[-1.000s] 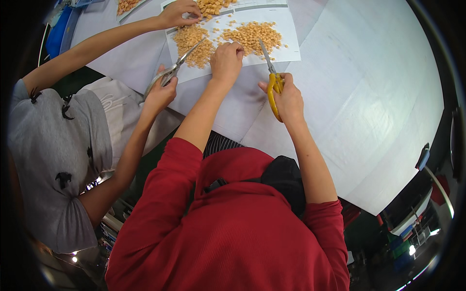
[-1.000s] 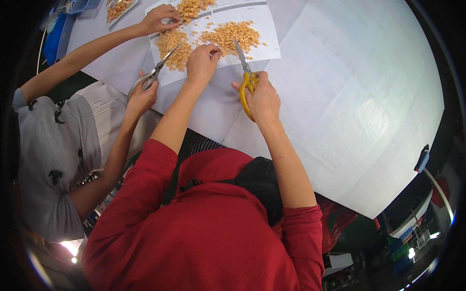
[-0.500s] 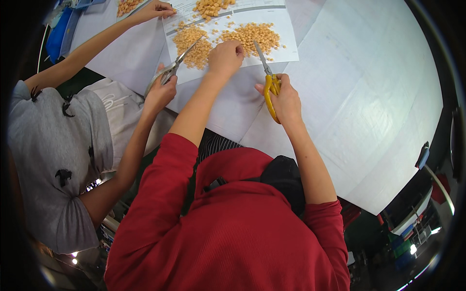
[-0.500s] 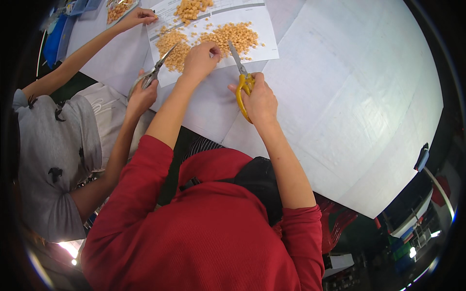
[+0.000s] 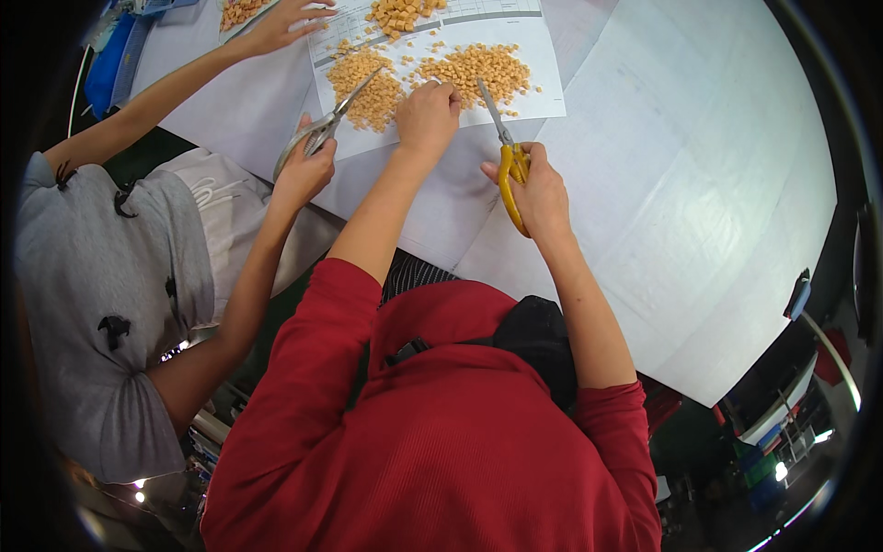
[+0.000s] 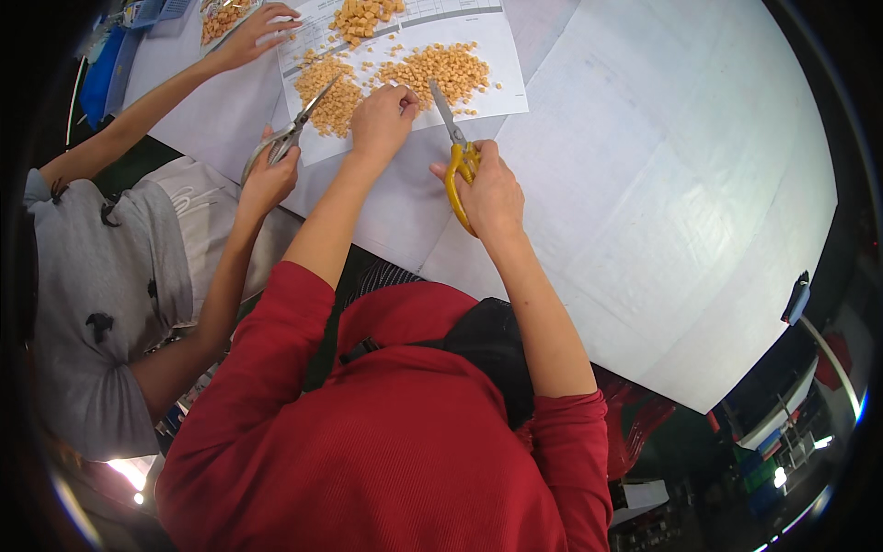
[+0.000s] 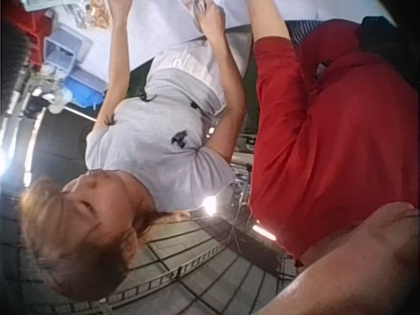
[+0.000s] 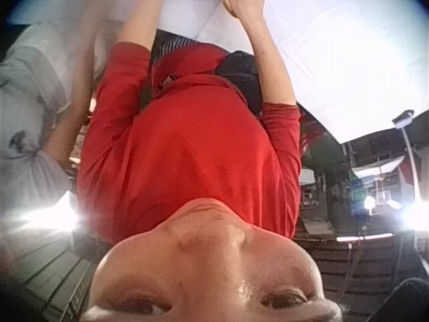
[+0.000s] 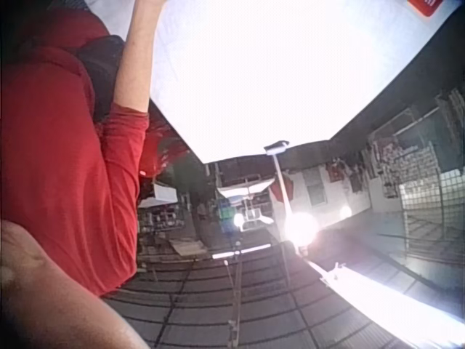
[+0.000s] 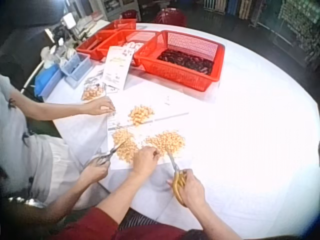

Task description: The person uses yellow-handled scissors to cut small pieces from a pile of peanuts on a white sheet. Another person in a grey shirt also cuts peanuts with silver scissors. The cut pieces accumulate on the sheet as the task continues.

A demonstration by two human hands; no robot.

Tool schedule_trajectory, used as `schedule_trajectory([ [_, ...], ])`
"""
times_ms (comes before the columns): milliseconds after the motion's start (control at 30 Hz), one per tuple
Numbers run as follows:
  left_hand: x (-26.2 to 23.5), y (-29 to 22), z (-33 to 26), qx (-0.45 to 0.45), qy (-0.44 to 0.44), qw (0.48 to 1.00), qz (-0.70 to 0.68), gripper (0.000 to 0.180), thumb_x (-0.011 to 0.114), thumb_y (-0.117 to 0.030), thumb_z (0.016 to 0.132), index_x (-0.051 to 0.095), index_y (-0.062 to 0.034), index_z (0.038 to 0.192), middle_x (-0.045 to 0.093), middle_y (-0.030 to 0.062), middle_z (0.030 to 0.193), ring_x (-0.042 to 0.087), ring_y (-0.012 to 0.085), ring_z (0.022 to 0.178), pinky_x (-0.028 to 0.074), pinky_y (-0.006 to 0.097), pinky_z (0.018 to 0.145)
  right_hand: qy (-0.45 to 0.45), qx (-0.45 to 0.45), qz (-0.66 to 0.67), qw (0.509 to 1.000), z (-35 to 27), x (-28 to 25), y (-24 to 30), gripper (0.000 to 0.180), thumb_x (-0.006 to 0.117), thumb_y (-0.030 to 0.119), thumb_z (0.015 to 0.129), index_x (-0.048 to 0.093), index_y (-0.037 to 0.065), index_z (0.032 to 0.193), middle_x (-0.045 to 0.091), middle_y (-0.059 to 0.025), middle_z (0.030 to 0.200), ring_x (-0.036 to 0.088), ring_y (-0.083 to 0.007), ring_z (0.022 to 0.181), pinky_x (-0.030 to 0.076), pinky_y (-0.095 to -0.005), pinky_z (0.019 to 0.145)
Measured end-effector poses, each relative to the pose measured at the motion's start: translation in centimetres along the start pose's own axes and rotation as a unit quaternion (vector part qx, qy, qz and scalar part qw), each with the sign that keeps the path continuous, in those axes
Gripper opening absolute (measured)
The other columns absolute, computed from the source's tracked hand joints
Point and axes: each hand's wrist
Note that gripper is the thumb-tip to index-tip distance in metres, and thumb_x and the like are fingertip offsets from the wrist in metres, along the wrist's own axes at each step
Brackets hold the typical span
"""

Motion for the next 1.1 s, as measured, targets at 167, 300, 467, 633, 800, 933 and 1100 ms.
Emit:
schedule_trajectory([
  [167,-0.7,1.7,0.7,-0.145,0.074,0.938,-0.305,0.016,0.068,-0.019,0.082,0.07,-0.0076,0.093,0.071,0.0026,0.09,0.064,0.0113,0.079,0.047,0.03,0.065,0.021,-0.005,-0.01,1.0,-0.3,-0.3,0.0,0.071,0.069,0.055,0.078,0.049,0.001,0.118,0.066,-0.021,0.097,0.065,-0.0347,0.091,0.05,-0.0408,0.078],
  [300,-2.5,1.9,1.0,-0.208,0.153,0.865,-0.431,0.017,0.067,-0.022,0.084,0.07,-0.0101,0.096,0.07,-0.0017,0.091,0.062,0.0067,0.08,0.042,0.023,0.064,0.033,-0.021,0.001,0.999,-0.4,-0.4,0.0,0.07,0.069,0.056,0.077,0.05,0.002,0.117,0.065,-0.0199,0.1,0.064,-0.0345,0.093,0.05,-0.0419,0.078],
  [467,-3.3,2.1,1.0,-0.161,0.178,0.884,-0.402,0.018,0.065,-0.022,0.085,0.069,-0.0093,0.097,0.07,-0.0016,0.09,0.061,0.0065,0.078,0.041,0.022,0.064,0.036,-0.032,-0.019,0.999,-0.3,-0.2,0.4,0.068,0.07,0.058,0.075,0.053,0.004,0.112,0.065,-0.0176,0.101,0.064,-0.0336,0.092,0.051,-0.0432,0.075],
  [633,-3.3,2.6,1.3,-0.12,0.189,0.905,-0.363,0.018,0.065,-0.021,0.084,0.07,-0.0071,0.096,0.069,-0.0003,0.087,0.061,0.0072,0.077,0.042,0.022,0.064,0.04,-0.032,-0.035,0.998,-0.2,-0.3,0.5,0.067,0.072,0.056,0.074,0.053,0.003,0.111,0.067,-0.0182,0.094,0.066,-0.0343,0.087,0.051,-0.0425,0.073],
  [800,-3.1,2.4,1.3,-0.148,0.173,0.908,-0.353,0.02,0.067,-0.021,0.083,0.07,-0.0054,0.095,0.069,0.0004,0.084,0.062,0.0081,0.075,0.044,0.024,0.063,0.031,-0.035,-0.045,0.998,-0.1,-0.2,0.2,0.065,0.073,0.053,0.075,0.054,0.002,0.111,0.068,-0.0195,0.088,0.067,-0.0353,0.082,0.052,-0.0417,0.069],
  [933,-2.1,1.8,0.4,-0.124,0.098,0.954,-0.254,0.022,0.07,-0.02,0.08,0.069,-0.0032,0.094,0.07,0.0056,0.084,0.065,0.011,0.075,0.048,0.028,0.065,0.033,-0.003,-0.043,0.999,0.1,-0.4,0.2,0.063,0.073,0.052,0.076,0.054,0.003,0.112,0.068,-0.0204,0.087,0.067,-0.036,0.079,0.052,-0.0417,0.068],
  [1100,-0.3,0.0,-1.8,-0.049,0.006,0.995,-0.088,0.018,0.072,-0.02,0.077,0.066,-0.0053,0.084,0.067,0.0089,0.081,0.065,0.0247,0.078,0.051,0.038,0.07,0.018,0.004,-0.042,0.999,0.3,-0.2,-0.4,0.063,0.07,0.055,0.076,0.053,0.003,0.108,0.068,-0.0185,0.085,0.067,-0.0358,0.079,0.052,-0.0438,0.067],
])
Point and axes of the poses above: each hand's wrist, its own z-axis towards the middle knuckle, its own x-axis out of the palm, y = z × x
